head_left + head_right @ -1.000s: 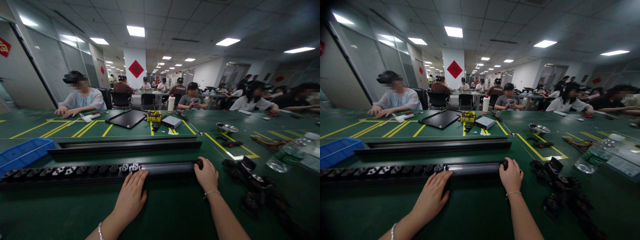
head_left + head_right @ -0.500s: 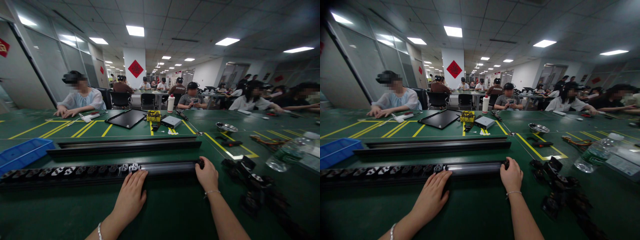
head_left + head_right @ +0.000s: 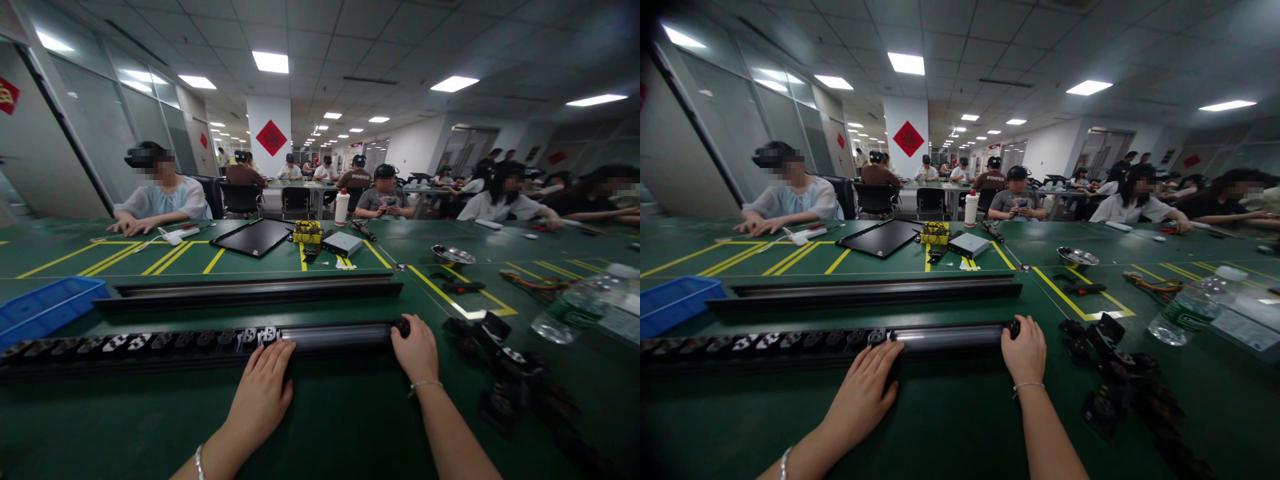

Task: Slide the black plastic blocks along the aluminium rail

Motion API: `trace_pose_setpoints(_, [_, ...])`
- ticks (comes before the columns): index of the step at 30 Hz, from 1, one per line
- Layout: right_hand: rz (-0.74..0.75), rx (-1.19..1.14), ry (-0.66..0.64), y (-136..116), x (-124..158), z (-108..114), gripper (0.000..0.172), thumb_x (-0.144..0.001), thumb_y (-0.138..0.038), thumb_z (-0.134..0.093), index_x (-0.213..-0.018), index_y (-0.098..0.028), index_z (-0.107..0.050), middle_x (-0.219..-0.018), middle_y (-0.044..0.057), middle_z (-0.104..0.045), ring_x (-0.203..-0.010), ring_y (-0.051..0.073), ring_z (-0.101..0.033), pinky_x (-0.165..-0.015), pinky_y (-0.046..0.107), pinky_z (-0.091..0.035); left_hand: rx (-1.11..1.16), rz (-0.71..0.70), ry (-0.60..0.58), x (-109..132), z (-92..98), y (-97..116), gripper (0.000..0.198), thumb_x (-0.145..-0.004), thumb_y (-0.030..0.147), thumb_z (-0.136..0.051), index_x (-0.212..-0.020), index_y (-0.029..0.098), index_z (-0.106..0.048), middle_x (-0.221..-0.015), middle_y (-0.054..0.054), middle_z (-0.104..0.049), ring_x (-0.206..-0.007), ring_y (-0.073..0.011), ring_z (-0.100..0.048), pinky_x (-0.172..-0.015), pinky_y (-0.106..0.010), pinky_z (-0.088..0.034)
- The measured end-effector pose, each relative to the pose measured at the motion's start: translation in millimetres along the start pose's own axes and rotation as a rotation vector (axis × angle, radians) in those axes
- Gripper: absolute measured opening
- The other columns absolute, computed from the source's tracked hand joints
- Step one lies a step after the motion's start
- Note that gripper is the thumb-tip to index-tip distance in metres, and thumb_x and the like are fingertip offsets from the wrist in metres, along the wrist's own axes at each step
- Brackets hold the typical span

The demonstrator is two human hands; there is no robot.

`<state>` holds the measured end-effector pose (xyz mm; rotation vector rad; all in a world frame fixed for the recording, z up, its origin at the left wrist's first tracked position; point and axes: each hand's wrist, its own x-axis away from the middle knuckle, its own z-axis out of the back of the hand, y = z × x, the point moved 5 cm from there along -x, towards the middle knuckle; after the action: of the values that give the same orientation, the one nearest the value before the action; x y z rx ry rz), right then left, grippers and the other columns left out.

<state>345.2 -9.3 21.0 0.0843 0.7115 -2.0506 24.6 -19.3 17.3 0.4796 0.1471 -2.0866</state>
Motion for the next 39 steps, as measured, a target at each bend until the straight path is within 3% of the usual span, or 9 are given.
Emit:
trace_pose_setpoints(23, [-0.125, -0.071, -0.073, -0.5, -1.5, 10.5, 0.05, -0.08, -0.034, -0.039, -0.125, -0.014, -0.049, -0.124, 0.013, -0.054, -0.118, 0.029, -0.046, -0.098, 0.042, -0.038, -0.009, -0.005, 0.002, 0.0, -1.7, -0.5, 0.056, -0.077, 0.017, -0.046, -0.133, 0.023, -0.038, -0.132, -0.005, -0.053, -0.122, -0.0211, -0.047, -0.107, -0.044, -0.032])
trace_pose_setpoints(31, [-0.088, -0.03, -0.05, 4.4, -4.0, 6.2, 0.052, -0.081, -0.036, -0.038, -0.126, -0.013, -0.048, -0.13, 0.013, -0.05, -0.123, 0.029, -0.04, -0.103, 0.042, -0.032, -0.009, -0.011, 0.016, 1.0, -1.6, -1.0, 0.057, -0.077, 0.017, -0.046, -0.133, 0.023, -0.038, -0.132, -0.005, -0.053, -0.123, -0.0214, -0.046, -0.107, -0.043, -0.031])
trace_pose_setpoints(39, [-0.156, -0.044, -0.099, 3.5, -4.0, 8.1, 0.051, -0.081, -0.036, -0.038, -0.127, -0.014, -0.049, -0.123, 0.012, -0.055, -0.12, 0.032, -0.043, -0.098, 0.043, -0.037, -0.008, -0.013, 0.018, 0.8, -1.6, -1.2, 0.057, -0.077, 0.017, -0.047, -0.133, 0.023, -0.038, -0.131, -0.006, -0.054, -0.122, -0.0217, -0.047, -0.106, -0.044, -0.032])
